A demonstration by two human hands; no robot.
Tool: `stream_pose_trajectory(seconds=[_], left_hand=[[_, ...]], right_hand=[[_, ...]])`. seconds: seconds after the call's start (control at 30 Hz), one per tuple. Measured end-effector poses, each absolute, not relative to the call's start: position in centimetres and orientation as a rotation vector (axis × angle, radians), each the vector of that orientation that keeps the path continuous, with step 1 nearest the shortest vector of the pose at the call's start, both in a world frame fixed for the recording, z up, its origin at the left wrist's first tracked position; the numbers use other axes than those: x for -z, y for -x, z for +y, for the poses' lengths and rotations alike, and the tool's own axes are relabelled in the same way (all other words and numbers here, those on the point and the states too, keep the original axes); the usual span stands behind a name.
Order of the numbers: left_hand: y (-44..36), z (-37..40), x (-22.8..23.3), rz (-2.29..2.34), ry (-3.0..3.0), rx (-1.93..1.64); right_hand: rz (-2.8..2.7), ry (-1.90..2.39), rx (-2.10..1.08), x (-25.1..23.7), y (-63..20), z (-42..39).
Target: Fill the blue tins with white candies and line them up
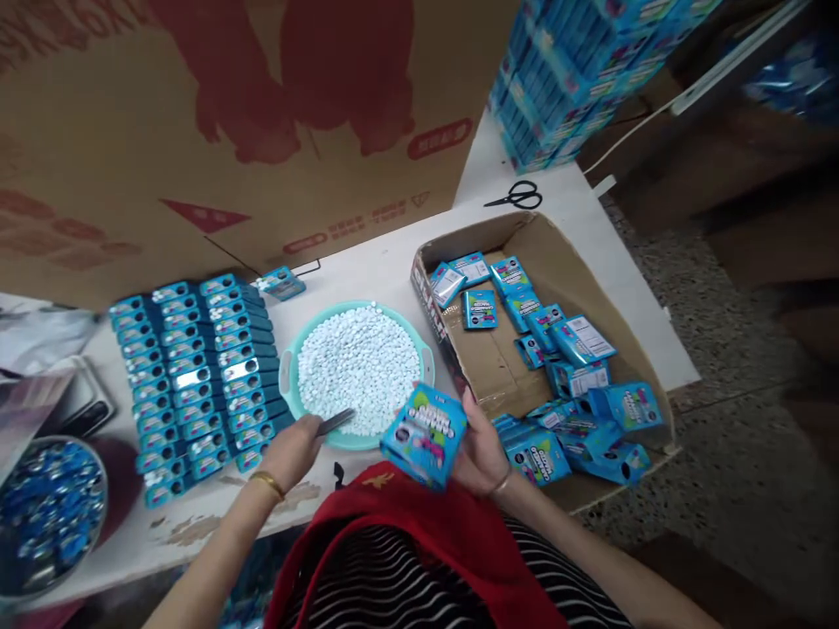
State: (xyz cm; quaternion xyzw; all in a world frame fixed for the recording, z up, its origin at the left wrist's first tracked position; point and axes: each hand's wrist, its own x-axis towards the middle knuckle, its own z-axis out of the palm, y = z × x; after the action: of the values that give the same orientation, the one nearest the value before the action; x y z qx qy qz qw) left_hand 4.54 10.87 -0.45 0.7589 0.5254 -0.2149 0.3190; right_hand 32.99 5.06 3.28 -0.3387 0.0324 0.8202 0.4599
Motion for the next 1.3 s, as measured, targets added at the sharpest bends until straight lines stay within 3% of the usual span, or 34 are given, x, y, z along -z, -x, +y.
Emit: stream_pose_trajectory(seconds=[0.13, 0.4, 0.57, 0.7, 0.83, 1.1, 1.3], left_hand=[[-7.0, 9.5, 3.1, 1.553, -1.958, 0.495], [-11.6, 11.1, 8.7, 1.589, -1.937, 0.153], [-11.7, 11.4, 9.6, 1.543, -1.918, -0.002], [-11.8, 12.1, 9.9, 1.518, -1.913, -0.087], [-13.1, 12.8, 10.4, 1.504, -1.906, -0.154], [-8.6, 13.5, 4.6, 1.305, -1.983, -0.262], [-6.6, 14.6, -3.4, 1.081, -2.183, -0.274]], right_hand=[[-0.039, 0.844, -2.163, -2.6, -34.5, 1.9], [-0.104, 1.076, -2.111, 1.3, -41.1, -0.8], [-0.134, 1.041, -1.981, 1.3, -39.1, 1.2], [-0.202, 0.949, -2.078, 0.4, -36.7, 2.7], [-0.38, 1.092, -2.015, 0.5, -35.8, 3.5], [-1.093, 1.512, -1.175, 3.7, -35.4, 5.1], [-1.473, 1.542, -0.878, 4.3, -34.6, 7.2]])
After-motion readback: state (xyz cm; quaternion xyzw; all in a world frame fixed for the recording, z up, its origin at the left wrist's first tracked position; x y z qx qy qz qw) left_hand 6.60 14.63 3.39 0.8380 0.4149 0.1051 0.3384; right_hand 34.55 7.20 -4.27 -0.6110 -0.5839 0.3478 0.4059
